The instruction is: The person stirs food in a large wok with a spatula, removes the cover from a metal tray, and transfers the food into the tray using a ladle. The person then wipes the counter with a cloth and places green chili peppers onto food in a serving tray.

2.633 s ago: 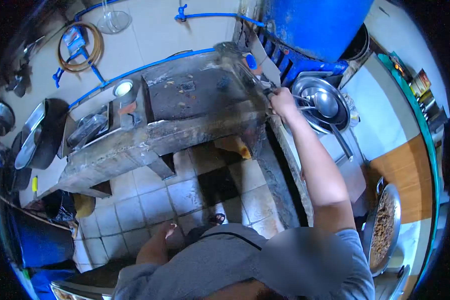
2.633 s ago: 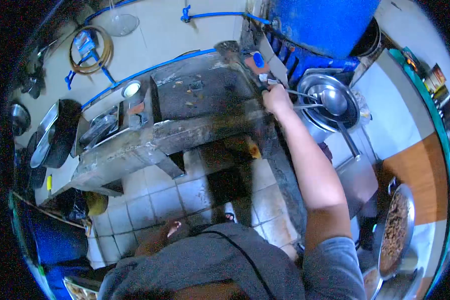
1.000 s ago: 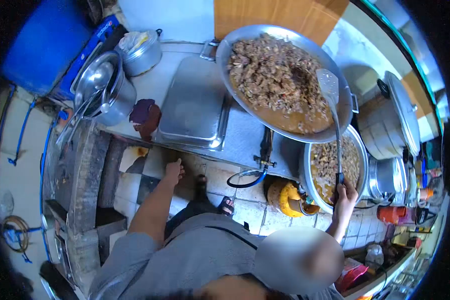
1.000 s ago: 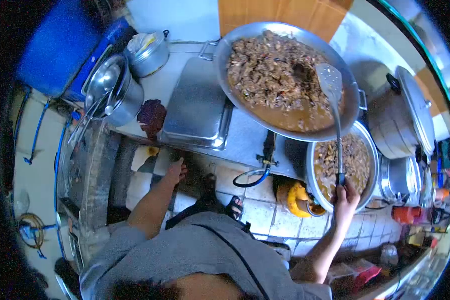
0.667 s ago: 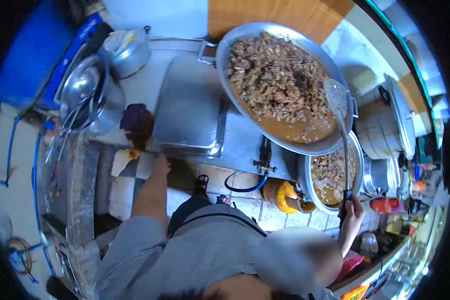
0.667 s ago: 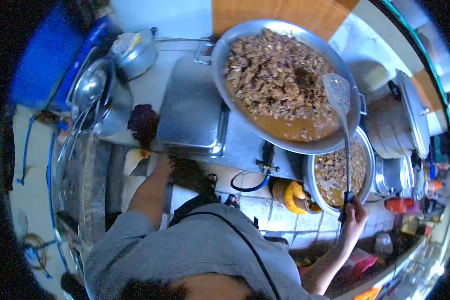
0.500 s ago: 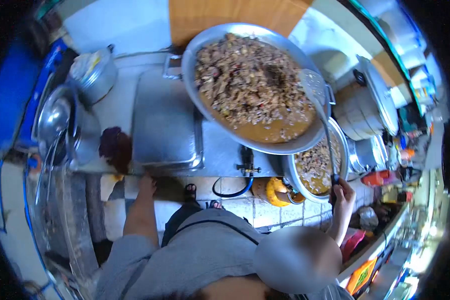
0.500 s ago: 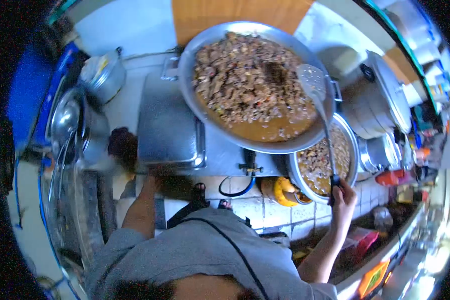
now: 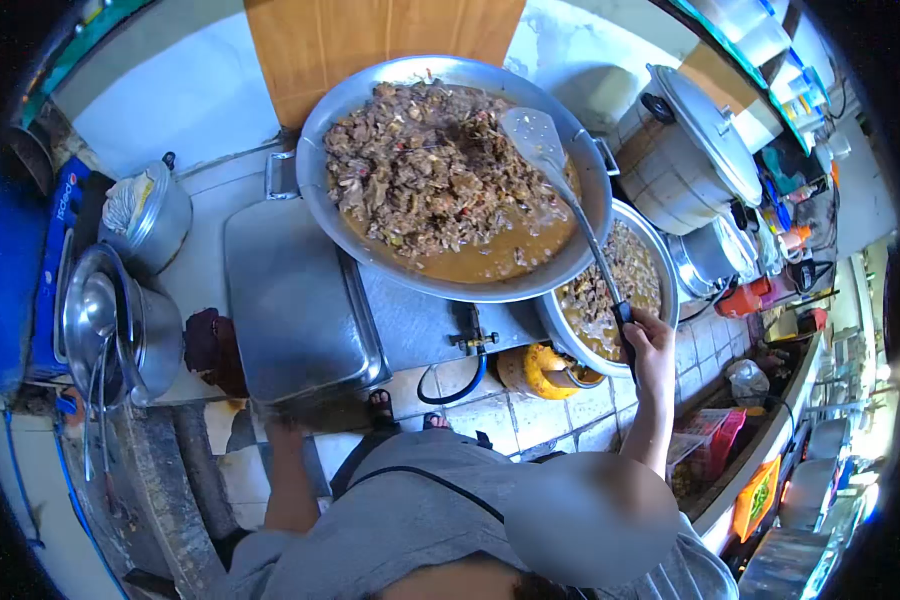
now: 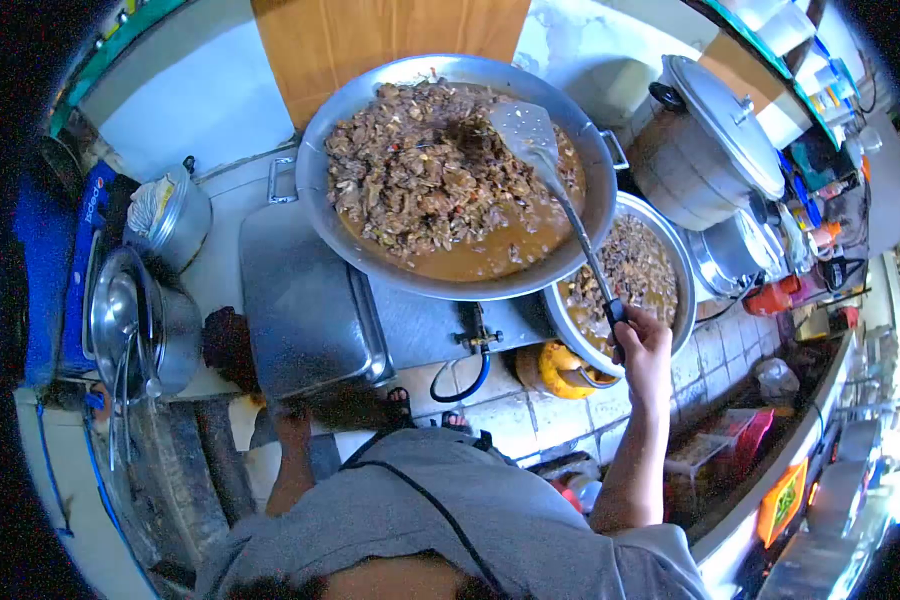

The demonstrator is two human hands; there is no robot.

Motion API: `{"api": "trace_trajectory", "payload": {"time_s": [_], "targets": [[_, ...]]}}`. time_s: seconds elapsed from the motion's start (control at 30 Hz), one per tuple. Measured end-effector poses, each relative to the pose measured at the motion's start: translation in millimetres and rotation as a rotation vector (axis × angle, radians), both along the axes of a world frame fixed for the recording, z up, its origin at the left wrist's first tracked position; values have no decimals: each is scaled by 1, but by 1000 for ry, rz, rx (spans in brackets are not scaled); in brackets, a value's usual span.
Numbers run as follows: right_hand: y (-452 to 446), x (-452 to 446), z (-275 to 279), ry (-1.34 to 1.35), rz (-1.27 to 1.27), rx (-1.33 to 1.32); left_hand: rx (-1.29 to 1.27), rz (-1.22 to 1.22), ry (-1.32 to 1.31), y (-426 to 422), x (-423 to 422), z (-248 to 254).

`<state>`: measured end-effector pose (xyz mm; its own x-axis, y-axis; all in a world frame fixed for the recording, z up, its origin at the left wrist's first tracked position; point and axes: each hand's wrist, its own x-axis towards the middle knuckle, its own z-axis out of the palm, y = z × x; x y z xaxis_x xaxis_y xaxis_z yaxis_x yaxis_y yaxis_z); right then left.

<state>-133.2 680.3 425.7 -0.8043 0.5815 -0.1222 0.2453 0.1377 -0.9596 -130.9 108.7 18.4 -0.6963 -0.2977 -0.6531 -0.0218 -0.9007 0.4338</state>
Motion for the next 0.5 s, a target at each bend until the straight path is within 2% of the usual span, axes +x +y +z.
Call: {"api": "trace_trajectory", "payload": {"time_s": [0.03,0.1,0.13,0.2,0.27,0.3,0.33,0.5], "targets": [[4,6,-2,-2,8,12,20,29,28,0,0,-1],[14,18,-2,-9,-2,8,-1601,155,64,-3,-7,-59],[19,21,-2,-16,0,7,-1607,167,59,-16,-20,-1],[25,23,-2,-25,21,-4,-236,-168,608,13,-25,115],[24,26,-1,-3,-29,-3,-315,23,369,29,-49,172],[24,29,-1,-2,-3,-23,-255,37,229,-11,-63,158],[25,31,0,13,3,-26,-278,63,227,-37,-47,139],[48,34,-25,30,103,-118,-724,275,-158,18,-32,298]]}}
